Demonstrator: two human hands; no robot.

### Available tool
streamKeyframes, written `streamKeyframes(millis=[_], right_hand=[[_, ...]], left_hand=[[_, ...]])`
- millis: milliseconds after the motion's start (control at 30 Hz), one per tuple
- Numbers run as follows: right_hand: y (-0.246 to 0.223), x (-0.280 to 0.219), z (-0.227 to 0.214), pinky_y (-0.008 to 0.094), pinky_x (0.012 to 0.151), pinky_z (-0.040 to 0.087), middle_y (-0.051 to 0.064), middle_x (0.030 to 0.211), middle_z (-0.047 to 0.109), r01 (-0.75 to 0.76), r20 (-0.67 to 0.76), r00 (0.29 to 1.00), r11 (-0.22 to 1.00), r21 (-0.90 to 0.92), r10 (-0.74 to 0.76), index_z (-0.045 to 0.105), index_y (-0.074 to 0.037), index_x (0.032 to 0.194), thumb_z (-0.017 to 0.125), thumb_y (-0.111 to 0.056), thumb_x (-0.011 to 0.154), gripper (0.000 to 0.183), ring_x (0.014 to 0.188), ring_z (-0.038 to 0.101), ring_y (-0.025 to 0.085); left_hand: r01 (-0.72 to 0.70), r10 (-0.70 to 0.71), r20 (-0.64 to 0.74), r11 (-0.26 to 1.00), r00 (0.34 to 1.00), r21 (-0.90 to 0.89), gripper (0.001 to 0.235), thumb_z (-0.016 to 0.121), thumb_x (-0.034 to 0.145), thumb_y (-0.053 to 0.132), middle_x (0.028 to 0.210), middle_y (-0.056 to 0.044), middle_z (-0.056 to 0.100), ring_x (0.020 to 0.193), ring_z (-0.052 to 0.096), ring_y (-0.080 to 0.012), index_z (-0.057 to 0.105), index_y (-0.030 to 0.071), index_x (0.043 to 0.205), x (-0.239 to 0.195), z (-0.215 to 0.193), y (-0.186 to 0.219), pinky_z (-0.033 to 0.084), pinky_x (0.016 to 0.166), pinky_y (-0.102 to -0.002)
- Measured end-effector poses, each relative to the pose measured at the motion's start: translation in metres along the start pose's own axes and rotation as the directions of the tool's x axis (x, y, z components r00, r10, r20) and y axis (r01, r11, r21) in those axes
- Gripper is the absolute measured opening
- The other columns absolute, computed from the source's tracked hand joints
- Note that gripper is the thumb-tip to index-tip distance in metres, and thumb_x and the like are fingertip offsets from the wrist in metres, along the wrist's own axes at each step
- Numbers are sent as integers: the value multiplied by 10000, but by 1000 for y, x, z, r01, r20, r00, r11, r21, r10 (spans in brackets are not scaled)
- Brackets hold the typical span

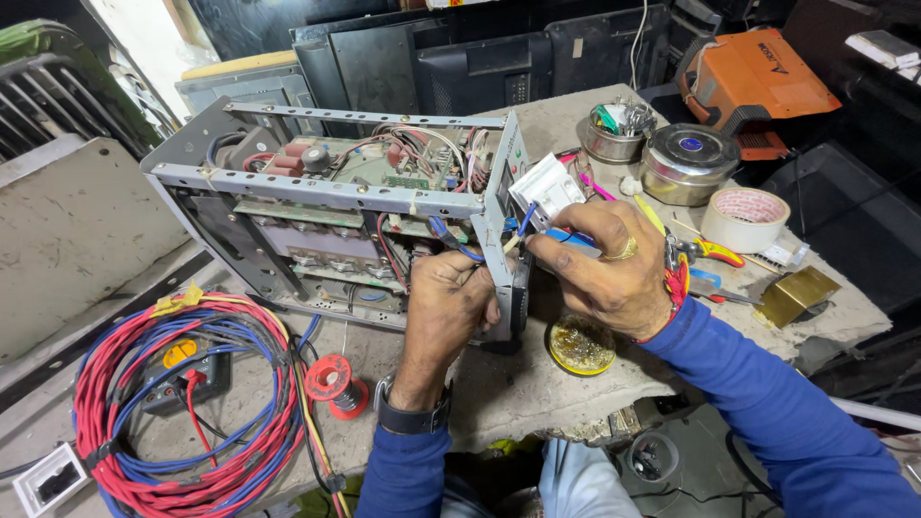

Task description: The person strips the ends of a black wire using pliers, then inserts the wire into a white plastic connector attached to an open electronic chassis. They use a screwdriver to tighten the connector terminals and repeatedly check the connection by pulling on the wire.

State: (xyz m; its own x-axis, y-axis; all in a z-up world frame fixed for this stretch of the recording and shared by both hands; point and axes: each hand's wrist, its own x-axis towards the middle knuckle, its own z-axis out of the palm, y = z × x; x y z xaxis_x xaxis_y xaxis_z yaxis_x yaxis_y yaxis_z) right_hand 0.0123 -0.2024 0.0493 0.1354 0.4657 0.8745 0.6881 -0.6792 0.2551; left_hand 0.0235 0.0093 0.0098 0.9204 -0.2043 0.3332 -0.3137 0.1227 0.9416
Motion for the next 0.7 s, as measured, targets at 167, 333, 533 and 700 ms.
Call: streamKeyframes(millis=[167, 333, 533, 700], right_hand=[[-2, 1, 1, 415, 752, 509, 44, 1101, 588, -4, -1, 1000, 1000, -20, 4, 752, -172, 1100, 786, -97, 763, 347, 903, 607, 277], [-5, 0, 1, 414, 756, 511, 38, 1105, 596, -8, 5, 1000, 999, -43, 8, 756, -179, 1086, 788, -81, 752, 350, 909, 611, 274], [-8, 3, 2, 404, 733, 489, 26, 1089, 595, 9, -15, 1000, 998, -59, -10, 756, -184, 1089, 824, -82, 769, 343, 885, 595, 262], [-12, 4, 1, 396, 731, 490, 36, 1096, 596, 34, 3, 999, 994, -105, -34, 765, -168, 1125, 804, -80, 756, 382, 880, 597, 256]], left_hand=[[15, -15, -16, 1000, 1000, -12, 140, 685, 972, 119, 538, -5, 620, 436, 530, -41, 783, 19, 970, 0, 1, 1, 407, 410, -219], [-1, 1, 13, 1000, 1000, -9, 149, 673, 978, 134, 557, -1, 627, 455, 535, -38, 768, 20, 987, 0, -1, -1, 406, 433, -215], [-7, 10, 70, 999, 998, -48, 170, 576, 1007, 75, 582, 34, 577, 464, 490, -33, 732, 20, 1048, 2, -1, -3, 412, 434, -227], [-108, 107, 35, 993, 994, 47, 175, 530, 1034, 73, 604, 38, 570, 488, 501, -27, 696, 18, 1022, 0, 2, -8, 435, 440, -232]])
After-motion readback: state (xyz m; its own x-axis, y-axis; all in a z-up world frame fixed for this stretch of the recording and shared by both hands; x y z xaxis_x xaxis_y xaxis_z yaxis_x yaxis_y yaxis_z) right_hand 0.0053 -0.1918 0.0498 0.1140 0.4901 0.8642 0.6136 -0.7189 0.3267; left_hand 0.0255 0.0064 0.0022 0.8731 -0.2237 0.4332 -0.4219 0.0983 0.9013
